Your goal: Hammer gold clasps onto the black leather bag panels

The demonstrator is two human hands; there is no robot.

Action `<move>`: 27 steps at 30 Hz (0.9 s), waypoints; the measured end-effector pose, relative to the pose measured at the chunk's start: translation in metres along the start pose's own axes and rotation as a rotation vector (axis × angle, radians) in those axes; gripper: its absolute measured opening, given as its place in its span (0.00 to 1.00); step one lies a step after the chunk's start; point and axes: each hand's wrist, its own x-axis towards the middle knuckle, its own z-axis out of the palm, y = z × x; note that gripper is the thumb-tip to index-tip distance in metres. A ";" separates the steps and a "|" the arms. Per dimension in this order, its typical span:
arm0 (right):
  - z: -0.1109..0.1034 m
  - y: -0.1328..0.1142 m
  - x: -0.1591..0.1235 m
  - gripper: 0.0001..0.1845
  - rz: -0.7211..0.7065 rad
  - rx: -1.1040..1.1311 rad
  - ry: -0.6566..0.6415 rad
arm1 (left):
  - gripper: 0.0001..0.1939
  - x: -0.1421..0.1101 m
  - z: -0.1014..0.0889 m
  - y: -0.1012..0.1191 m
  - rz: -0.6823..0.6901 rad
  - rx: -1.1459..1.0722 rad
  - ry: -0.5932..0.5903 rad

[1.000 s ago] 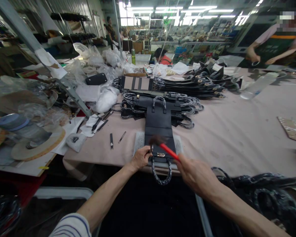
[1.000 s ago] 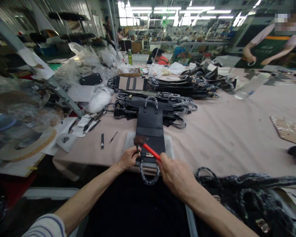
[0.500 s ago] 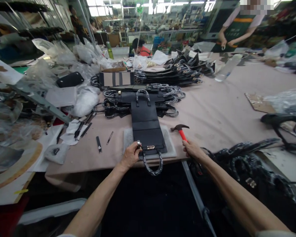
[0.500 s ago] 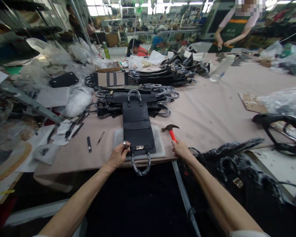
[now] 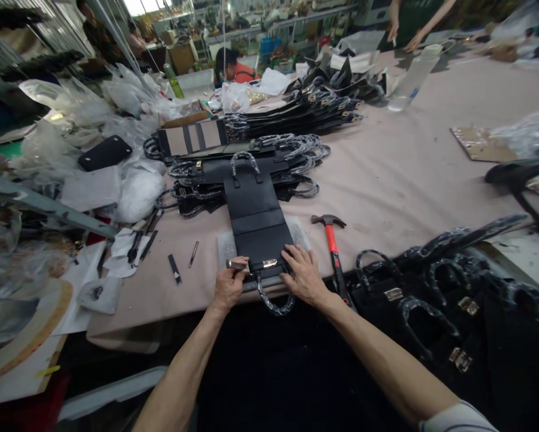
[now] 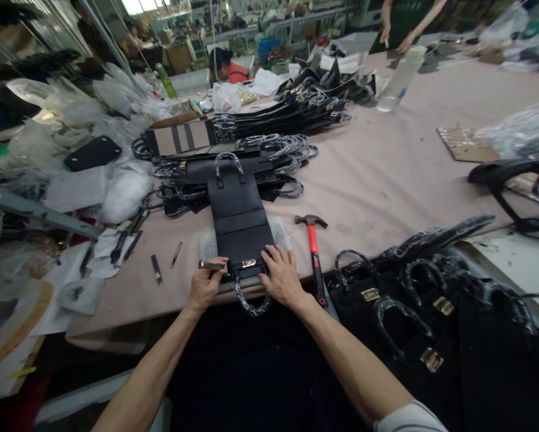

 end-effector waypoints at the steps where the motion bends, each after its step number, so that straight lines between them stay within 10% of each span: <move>1: 0.001 0.001 0.000 0.33 0.002 -0.006 0.015 | 0.05 0.000 -0.001 0.000 -0.007 -0.008 0.010; 13: 0.023 -0.015 -0.004 0.38 0.135 -0.011 0.219 | 0.08 0.005 -0.008 -0.001 -0.102 -0.108 -0.048; 19: 0.027 -0.017 -0.004 0.36 0.145 0.053 0.272 | 0.20 0.006 -0.012 -0.008 -0.424 -0.311 0.203; 27: 0.020 -0.004 -0.013 0.25 0.154 0.170 0.359 | 0.09 0.018 0.000 0.025 -0.196 -0.267 0.112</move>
